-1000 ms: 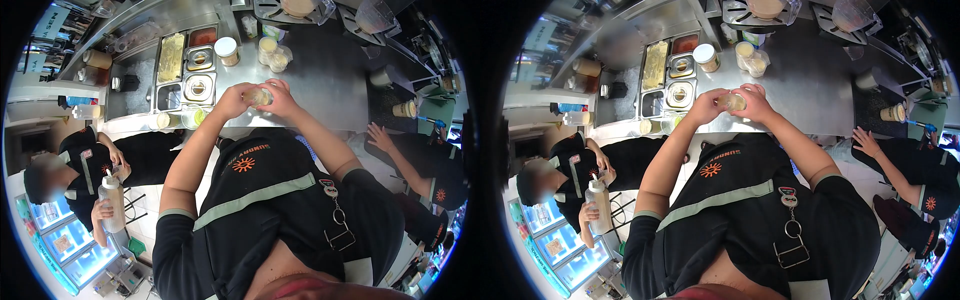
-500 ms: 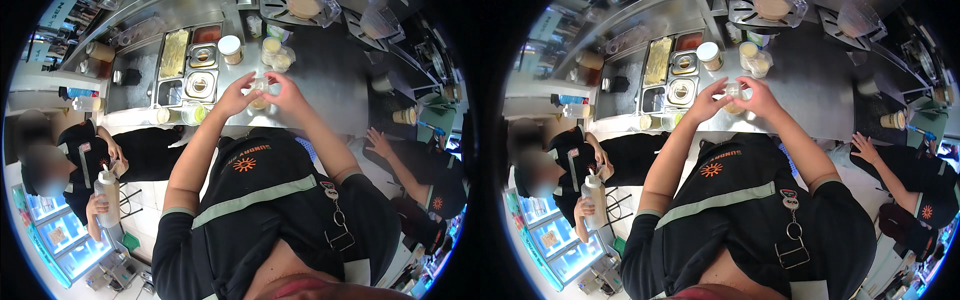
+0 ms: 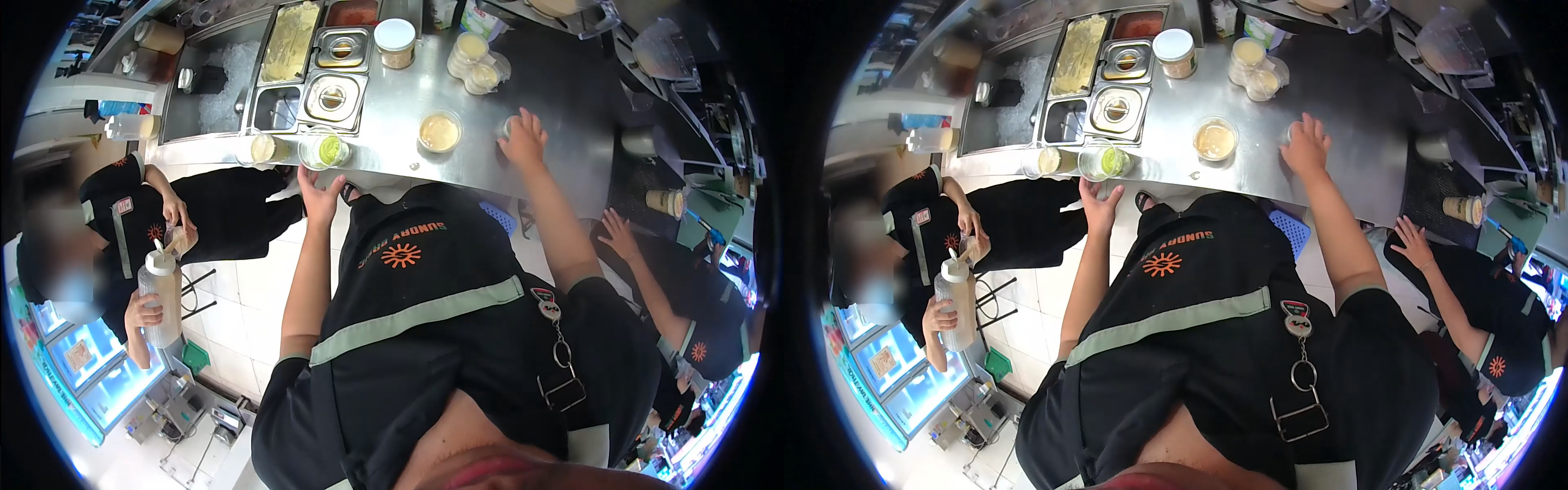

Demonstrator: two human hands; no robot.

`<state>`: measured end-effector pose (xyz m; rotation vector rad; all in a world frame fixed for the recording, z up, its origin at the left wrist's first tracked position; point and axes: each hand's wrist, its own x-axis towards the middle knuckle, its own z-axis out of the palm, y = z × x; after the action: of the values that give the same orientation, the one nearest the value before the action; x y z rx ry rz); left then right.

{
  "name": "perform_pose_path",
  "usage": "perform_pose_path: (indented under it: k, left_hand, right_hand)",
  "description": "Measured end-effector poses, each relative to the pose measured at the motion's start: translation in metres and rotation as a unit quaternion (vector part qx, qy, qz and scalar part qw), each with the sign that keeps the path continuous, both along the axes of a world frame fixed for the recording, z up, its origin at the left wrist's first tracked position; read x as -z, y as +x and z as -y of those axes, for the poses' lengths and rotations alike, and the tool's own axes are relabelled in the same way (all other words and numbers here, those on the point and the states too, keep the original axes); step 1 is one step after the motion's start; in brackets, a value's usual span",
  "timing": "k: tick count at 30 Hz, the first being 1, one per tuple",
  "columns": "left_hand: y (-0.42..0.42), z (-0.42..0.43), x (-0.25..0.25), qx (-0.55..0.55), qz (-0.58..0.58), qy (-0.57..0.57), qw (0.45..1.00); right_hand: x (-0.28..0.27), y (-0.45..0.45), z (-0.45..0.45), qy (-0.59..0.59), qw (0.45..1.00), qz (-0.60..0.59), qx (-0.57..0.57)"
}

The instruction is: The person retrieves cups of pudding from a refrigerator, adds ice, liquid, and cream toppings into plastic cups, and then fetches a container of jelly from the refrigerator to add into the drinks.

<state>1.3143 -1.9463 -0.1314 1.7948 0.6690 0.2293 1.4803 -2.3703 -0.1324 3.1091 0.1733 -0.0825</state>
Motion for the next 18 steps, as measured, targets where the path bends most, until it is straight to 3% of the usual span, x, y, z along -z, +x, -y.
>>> perform_pose_path:
  k: [2,3,4,5,8,9,12,14,16,18]
  left_hand:
    - [0.013,0.001,-0.003,0.016,0.044,-0.012,0.999]
    - [0.020,0.000,-0.001,0.036,0.095,-0.022,0.995]
    - [0.027,-0.003,0.011,0.033,0.094,-0.024,0.995]
    - [0.033,-0.006,0.022,0.042,0.121,-0.019,0.992]
    - [0.042,0.000,0.012,0.039,0.158,-0.030,0.986]
    - [0.046,-0.002,0.013,0.048,0.167,-0.012,0.985]
    - [0.050,-0.007,0.011,0.044,0.156,0.065,0.985]
    - [0.055,-0.011,-0.001,0.047,0.174,-0.004,0.984]
    - [0.056,-0.018,-0.028,0.034,0.191,0.002,0.981]
    - [0.058,-0.027,-0.081,0.086,0.252,-0.127,0.956]
  right_hand:
    - [-0.011,-0.018,-0.021,0.201,0.978,-0.026,-0.051]
    - [-0.009,-0.026,-0.034,0.199,0.978,-0.029,-0.052]
    - [-0.003,-0.033,-0.048,0.395,0.907,-0.144,-0.040]
    - [0.002,-0.040,-0.063,0.568,0.783,-0.252,-0.024]
    - [0.010,-0.045,-0.099,0.611,0.751,-0.249,-0.026]
    - [0.011,-0.041,-0.109,0.568,0.801,-0.181,-0.059]
    - [0.012,-0.030,-0.133,0.562,0.806,-0.181,-0.046]
    - [0.015,-0.023,-0.151,0.562,0.806,-0.175,-0.069]
    - [0.014,-0.014,-0.167,0.562,0.804,-0.170,-0.095]
    - [0.008,-0.007,-0.183,0.514,0.833,-0.169,-0.111]
